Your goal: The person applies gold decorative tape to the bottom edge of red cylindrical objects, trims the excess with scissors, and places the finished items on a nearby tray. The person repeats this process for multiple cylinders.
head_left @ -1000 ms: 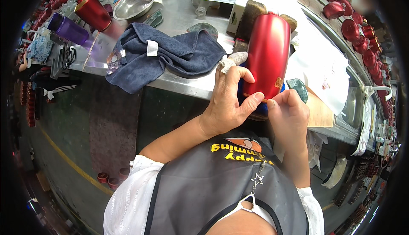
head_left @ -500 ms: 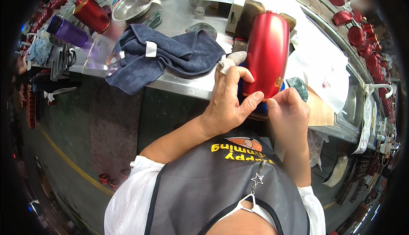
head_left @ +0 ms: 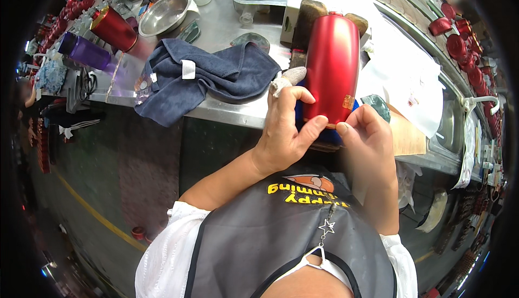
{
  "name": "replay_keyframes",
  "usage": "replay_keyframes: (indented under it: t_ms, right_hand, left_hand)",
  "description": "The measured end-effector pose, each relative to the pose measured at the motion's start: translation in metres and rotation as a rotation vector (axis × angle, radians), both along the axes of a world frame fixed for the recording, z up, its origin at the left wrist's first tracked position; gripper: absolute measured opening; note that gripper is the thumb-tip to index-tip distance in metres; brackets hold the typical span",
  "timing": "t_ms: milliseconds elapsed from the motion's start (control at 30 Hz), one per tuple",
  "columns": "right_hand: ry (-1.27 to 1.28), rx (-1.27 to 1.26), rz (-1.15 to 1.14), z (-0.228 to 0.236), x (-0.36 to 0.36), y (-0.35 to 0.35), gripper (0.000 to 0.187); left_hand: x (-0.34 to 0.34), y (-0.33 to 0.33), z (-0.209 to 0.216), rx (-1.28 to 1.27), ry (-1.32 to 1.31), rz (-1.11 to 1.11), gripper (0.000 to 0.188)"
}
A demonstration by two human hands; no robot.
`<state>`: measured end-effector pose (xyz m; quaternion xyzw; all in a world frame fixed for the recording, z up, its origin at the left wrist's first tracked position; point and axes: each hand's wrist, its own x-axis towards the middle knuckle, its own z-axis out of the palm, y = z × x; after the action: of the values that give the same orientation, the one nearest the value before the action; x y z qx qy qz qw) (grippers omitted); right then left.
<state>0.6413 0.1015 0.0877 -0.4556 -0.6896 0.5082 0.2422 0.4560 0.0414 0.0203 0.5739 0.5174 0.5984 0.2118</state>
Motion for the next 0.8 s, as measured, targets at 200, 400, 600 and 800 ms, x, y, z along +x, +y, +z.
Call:
replay_keyframes:
  t_ms: [200, 400, 600, 800]
  right_hand:
    - [0.076, 0.0, 0.02, -0.007, 0.001, 0.004, 0.018]
    - [0.053, -0.009, 0.04, -0.007, 0.003, 0.007, 0.02]
    - [0.064, 0.019, 0.095, -0.009, 0.015, 0.017, 0.012]
    - [-0.07, 0.432, -0.087, -0.012, 0.051, 0.024, 0.011]
  left_hand:
    - [-0.01, -0.006, -0.005, 0.475, 0.289, 0.001, 0.017]
    - [-0.026, 0.0, -0.007, 0.583, 0.628, -0.102, 0.023]
    - [-0.04, 0.006, -0.001, 0.609, 0.69, -0.188, 0.018]
    - [-0.048, 0.014, 0.013, 0.654, 0.813, -0.276, 0.017]
